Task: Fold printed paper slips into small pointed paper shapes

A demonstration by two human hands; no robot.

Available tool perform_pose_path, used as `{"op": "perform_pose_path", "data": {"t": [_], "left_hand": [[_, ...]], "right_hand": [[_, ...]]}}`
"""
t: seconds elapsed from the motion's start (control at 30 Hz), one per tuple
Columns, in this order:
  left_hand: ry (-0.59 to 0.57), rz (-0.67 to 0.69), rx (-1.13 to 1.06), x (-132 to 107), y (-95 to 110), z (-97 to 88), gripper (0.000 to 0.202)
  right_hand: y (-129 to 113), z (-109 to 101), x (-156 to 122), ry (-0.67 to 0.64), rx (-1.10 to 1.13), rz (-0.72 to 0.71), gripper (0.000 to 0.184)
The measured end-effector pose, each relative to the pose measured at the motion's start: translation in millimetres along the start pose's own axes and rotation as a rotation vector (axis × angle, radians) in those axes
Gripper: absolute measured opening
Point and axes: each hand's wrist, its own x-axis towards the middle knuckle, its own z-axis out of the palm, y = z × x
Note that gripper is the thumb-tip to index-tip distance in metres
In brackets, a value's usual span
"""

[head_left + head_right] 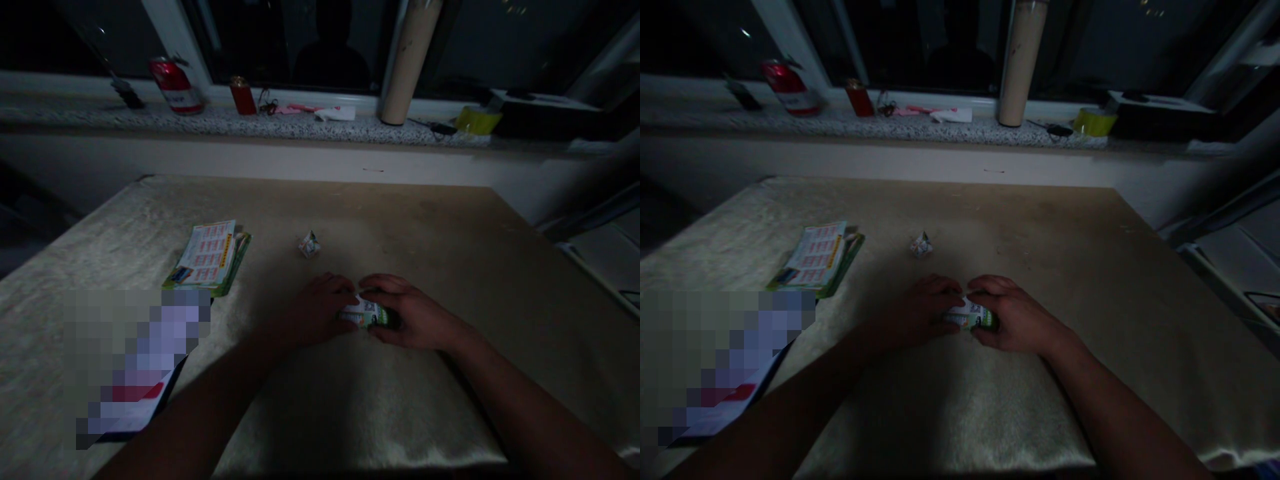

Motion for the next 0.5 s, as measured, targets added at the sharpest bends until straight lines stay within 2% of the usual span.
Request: {"op": "perform_pose_path", "data": {"t": [0.2, 0.33, 0.5], "left_hand": [[0.007, -0.010, 0.026, 0.4, 0.2, 0.9, 0.047], [0.032, 0.005, 0.037, -0.6, -0.8, 2.9, 0.040], [0.032, 0.019, 0.044, -1.4, -2.4, 4.4, 0.034]], "right_hand": [[-0.2, 0.0, 0.7, 0.012, -0.010, -0.017, 0.054], [1.4, 0.4, 2.0, 0.034, 0.002, -0.022, 0.042], [2.3, 0.9, 2.4, 0.046, 0.010, -0.024, 0.042]]}}
